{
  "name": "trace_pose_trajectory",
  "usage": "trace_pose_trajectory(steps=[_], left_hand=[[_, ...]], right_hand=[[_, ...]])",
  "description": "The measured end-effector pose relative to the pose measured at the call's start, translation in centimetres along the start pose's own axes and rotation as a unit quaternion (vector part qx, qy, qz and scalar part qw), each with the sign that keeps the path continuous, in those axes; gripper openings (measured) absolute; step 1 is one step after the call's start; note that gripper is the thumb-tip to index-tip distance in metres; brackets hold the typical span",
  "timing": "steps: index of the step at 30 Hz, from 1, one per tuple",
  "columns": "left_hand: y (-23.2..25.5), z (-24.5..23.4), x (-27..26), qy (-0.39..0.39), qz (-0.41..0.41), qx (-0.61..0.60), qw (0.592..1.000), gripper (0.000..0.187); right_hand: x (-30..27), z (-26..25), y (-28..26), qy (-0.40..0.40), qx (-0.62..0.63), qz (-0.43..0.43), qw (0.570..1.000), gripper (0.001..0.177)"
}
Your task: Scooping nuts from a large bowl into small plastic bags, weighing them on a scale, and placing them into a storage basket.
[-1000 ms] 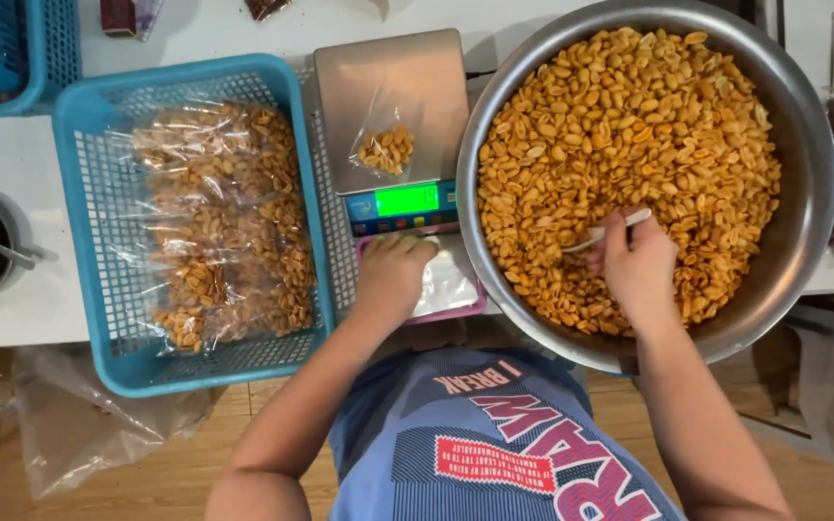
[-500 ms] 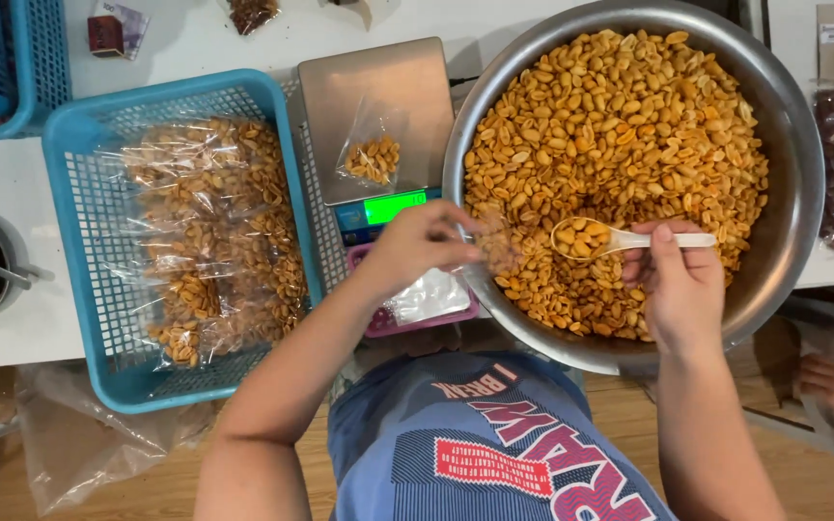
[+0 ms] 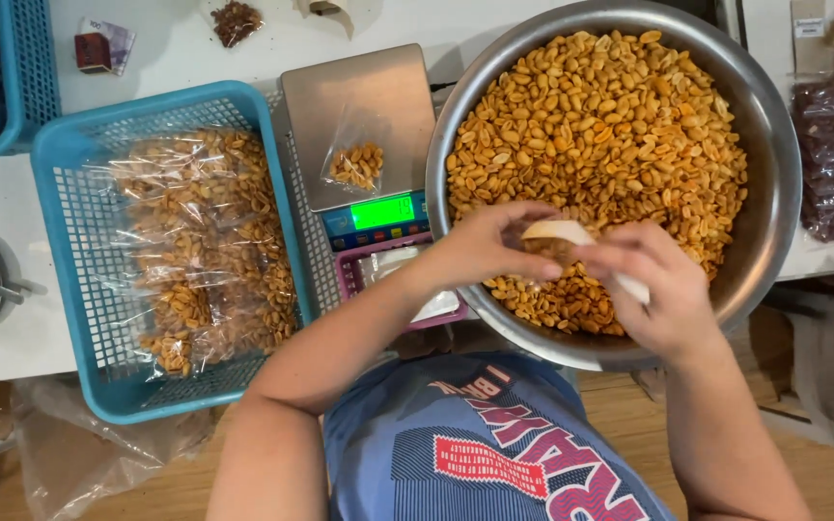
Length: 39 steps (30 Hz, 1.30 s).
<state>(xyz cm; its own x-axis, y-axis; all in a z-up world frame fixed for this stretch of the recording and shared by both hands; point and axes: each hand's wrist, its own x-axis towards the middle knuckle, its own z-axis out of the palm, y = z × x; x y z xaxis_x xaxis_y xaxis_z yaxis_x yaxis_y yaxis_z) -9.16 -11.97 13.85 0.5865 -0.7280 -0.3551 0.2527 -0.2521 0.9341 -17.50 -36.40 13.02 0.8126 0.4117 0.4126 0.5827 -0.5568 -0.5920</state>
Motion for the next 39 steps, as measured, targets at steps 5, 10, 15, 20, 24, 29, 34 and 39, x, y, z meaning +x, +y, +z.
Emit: trace_pose_trajectory(steps=[5,10,15,20,24,29,34,39], left_hand=[[-2.7,0.6,0.1,0.076,0.122,-0.117,0.983,0.039],[-4.6,-5.5,-1.3,0.336,0.259,-0.044,0.904,0.015],[-14.0,-16.4,1.7,0.566,0.021,0.321,0.759,0.024],[-11.3,-17.1,-2.6,0.629,0.154,0.243,0.722,0.027],[-10.2,-17.2,-9.0,0.663,0.264,0.044,0.699,0.068],[-9.8,-15.7,-21.6,0.645,0.161,0.196,0.721,0.018],[-15.2,-11.8,-28.9,0.634,0.007,0.198,0.748,0.033],[-25.5,-10.1,-32.3,0.617,-0.189,0.307,0.699,0.019]], right_hand=[[-1.4,-1.1,0.0,0.199,-0.017,-0.042,0.979,0.022],[-2.3,-0.5,-0.4,0.284,0.08,0.139,0.945,0.016],[-3.7,1.6,0.5,0.134,0.081,0.147,0.977,0.015],[-4.1,2.4,-1.2,0.122,0.017,0.216,0.969,0.015],[-5.2,2.6,-0.1,0.147,0.074,0.273,0.948,0.013],[-5.8,2.6,2.2,0.121,0.061,0.273,0.952,0.016],[-5.4,2.9,3.4,0.072,-0.006,0.224,0.972,0.022],[-4.9,3.3,3.7,0.057,-0.026,0.208,0.976,0.023]])
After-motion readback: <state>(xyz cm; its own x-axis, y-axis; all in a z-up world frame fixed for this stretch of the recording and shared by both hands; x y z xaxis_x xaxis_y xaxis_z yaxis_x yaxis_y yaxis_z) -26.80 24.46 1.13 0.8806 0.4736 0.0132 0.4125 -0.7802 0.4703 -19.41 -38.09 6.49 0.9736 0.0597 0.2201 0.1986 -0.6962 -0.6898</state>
